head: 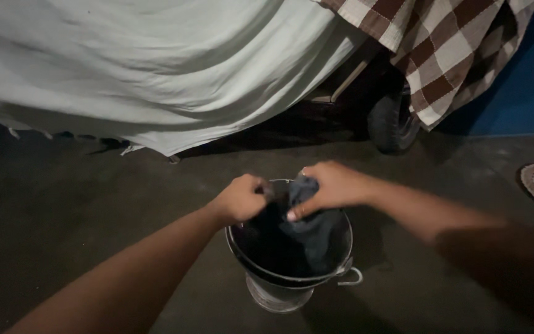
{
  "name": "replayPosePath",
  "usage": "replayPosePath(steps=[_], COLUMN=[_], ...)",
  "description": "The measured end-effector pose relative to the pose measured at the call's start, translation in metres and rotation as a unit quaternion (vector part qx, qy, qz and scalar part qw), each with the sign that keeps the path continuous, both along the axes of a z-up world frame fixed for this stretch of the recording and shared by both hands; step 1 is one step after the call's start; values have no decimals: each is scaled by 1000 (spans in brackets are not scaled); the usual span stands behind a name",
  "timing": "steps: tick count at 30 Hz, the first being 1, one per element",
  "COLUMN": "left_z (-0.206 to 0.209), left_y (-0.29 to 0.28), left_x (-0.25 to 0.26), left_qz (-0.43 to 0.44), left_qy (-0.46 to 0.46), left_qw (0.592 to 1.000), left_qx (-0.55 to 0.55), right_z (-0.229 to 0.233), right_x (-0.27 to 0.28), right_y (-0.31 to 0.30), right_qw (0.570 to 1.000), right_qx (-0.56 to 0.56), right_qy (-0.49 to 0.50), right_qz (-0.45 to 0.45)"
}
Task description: The person washes a dark grey cloth by hand in a metal bucket filled with water. They repeatedly submerge, scrub, and wring the cloth to remove excess water. Finally, the person spreads the wet cloth flat on the floor.
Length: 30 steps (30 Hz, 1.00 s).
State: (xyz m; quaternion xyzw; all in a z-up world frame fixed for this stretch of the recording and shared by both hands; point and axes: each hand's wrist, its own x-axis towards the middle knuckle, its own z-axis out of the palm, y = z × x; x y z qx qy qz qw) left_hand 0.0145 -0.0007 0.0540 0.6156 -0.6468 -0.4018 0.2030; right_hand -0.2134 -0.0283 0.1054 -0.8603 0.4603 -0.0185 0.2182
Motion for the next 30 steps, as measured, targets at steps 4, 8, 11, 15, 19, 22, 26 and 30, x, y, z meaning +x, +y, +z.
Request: replayPosePath(steps=[4, 8, 11, 15, 19, 22, 26, 30], left_z=[20, -4, -24, -33, -26, -24, -33, -47], left_y=[11, 2, 0, -2, 2, 7, 15, 6], left_x=[-8, -2, 6, -1, -4, -14, -34, -48], left_qz=[-2, -45, -69, -99, -78, 25, 95, 17], left_qy=[38, -11, -2, -24, -48, -53, -100, -193], left_qw=[999, 997, 996, 989, 985, 973, 939, 976], left_qx=[-11, -68, -64, -104, -147, -224, -315, -98], right_z=[-26, -29, -32, -26, -9, -21, -74, -170], right_x=[-5, -17, -29, -18, 2, 12, 6, -7], right_y=[-12, -36, -32, -15, 2, 7, -20, -59], right_qw=[998, 993, 943, 922, 998, 997, 995, 985], right_qx=[-14, 57, 201, 237, 49, -27, -97, -32], right_qy=[-10, -100, -243, -293, -29, 34, -8, 149], right_qz=[63, 15, -106, -88, -31, -62, -13, 78])
